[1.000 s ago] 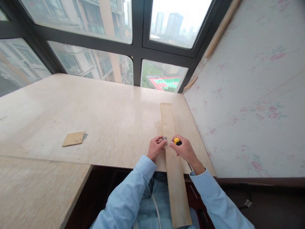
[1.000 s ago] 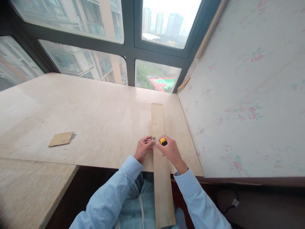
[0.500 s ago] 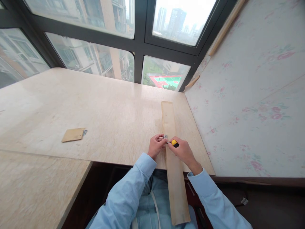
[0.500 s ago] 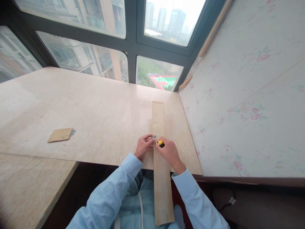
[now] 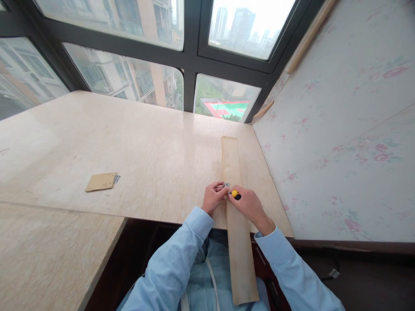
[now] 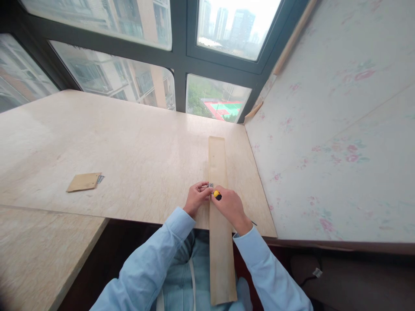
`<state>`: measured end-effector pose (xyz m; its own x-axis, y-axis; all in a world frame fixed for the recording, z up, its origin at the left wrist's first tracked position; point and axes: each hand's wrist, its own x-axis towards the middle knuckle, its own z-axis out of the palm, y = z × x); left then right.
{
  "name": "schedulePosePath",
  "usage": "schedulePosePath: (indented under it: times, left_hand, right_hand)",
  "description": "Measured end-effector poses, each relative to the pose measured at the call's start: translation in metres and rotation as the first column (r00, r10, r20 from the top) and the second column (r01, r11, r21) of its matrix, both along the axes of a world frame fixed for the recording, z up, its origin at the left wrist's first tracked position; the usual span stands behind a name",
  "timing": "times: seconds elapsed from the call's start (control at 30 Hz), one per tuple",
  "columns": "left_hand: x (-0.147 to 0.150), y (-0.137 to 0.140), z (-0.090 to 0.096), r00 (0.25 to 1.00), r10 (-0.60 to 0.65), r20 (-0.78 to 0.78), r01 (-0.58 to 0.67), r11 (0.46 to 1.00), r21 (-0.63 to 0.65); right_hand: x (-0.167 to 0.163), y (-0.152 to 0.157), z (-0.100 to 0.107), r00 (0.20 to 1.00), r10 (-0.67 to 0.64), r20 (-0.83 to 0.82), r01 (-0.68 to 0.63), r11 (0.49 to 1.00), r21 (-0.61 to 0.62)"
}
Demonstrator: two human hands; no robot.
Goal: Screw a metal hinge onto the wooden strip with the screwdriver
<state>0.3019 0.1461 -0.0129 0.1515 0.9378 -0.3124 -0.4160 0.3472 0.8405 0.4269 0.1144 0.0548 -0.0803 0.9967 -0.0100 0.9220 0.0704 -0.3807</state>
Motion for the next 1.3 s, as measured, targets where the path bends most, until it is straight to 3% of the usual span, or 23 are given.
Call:
schedulePosePath:
  times: [0.2, 0.5, 0.8, 0.9, 1.03, 1.13, 1.3]
  left_hand:
    - [0.0, 0.0, 0.001, 1.0, -0.003, -0.016, 0.003, 1.0, 0.003]
    - [0.001, 0.0, -0.001, 1.0, 0.009, -0.014, -0.009, 1.0, -0.011]
    - [-0.001, -0.001, -0.002, 1.0, -0.008, 0.014, 0.008, 1.0, 0.0]
    - [-0.001, -0.001, -0.003, 1.0, -0.004, 0.02, 0.004, 1.0, 0.01]
    - [-0.002, -0.001, -0.002, 1.0, -0.005, 0.016, 0.005, 1.0, 0.025]
    - [-0.002, -0.001, -0.002, 1.0, -0.006, 0.02, 0.005, 0.999, 0.039]
    - [-0.001, 0.001, -0.005, 0.999, -0.008, 0.048, 0.005, 0.998, 0.055]
  right_hand:
    - [0.005, -0.009, 0.004, 0.965, 0.005, -0.262, 0.016, 0.997, 0.078]
    - [0.0, -0.004, 0.001, 0.981, 0.003, -0.193, 0.013, 0.996, 0.084]
    - [-0.001, -0.008, 0.007, 0.944, -0.027, -0.328, 0.051, 0.996, 0.067]
    - [0.002, -0.013, 0.018, 0.879, -0.135, -0.457, 0.145, 0.989, -0.014]
    - [0.009, -0.02, 0.037, 0.683, -0.253, -0.685, 0.207, 0.967, -0.15]
    - [0.012, -0.024, 0.054, 0.538, -0.258, -0.803, 0.212, 0.963, -0.168]
    - [0.009, -0.031, 0.074, 0.402, -0.209, -0.892, 0.168, 0.974, -0.152]
